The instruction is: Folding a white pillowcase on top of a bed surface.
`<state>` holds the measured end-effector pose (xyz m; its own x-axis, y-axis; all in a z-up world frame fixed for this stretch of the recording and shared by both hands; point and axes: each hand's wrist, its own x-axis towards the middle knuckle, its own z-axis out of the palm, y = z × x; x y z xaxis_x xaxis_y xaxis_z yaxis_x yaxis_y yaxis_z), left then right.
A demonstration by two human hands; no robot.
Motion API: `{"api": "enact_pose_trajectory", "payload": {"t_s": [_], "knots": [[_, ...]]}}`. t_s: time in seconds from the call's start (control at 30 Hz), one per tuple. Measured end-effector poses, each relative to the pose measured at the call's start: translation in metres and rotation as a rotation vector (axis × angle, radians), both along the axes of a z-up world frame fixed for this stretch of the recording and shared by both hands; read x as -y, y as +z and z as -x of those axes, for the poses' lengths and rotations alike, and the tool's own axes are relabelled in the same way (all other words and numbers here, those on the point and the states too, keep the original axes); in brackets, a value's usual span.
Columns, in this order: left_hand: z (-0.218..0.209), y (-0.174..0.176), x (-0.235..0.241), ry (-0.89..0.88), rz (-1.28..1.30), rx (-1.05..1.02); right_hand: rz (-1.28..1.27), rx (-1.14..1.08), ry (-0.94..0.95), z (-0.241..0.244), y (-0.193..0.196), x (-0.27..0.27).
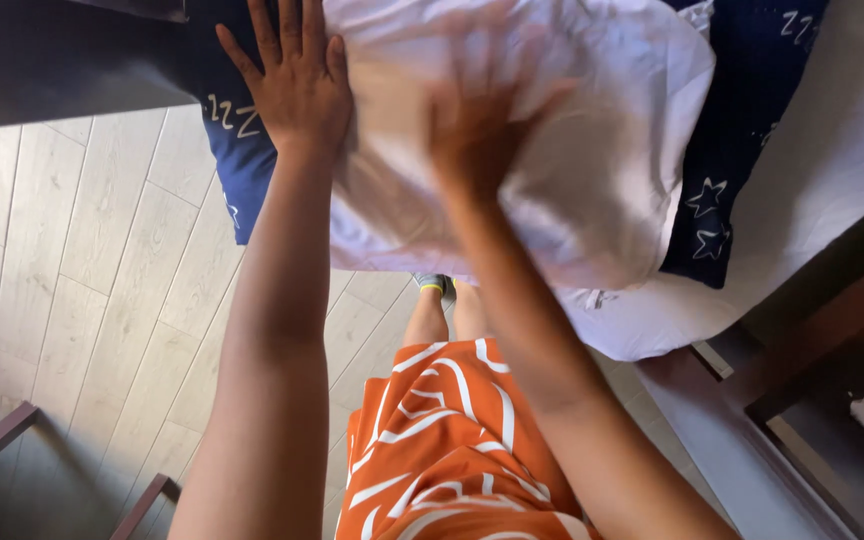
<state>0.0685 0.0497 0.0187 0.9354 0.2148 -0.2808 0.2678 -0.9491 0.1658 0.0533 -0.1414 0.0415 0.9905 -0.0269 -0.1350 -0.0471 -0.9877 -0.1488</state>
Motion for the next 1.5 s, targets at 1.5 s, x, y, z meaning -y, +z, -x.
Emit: {"api": "enact_pose_trajectory", "payload": {"t_s": [1.5], "knots": [[0.036, 0.015, 0.044, -0.117, 0.019, 0.043, 0.064, -0.082, -0.014, -0.069, -0.054, 0.226]]}}
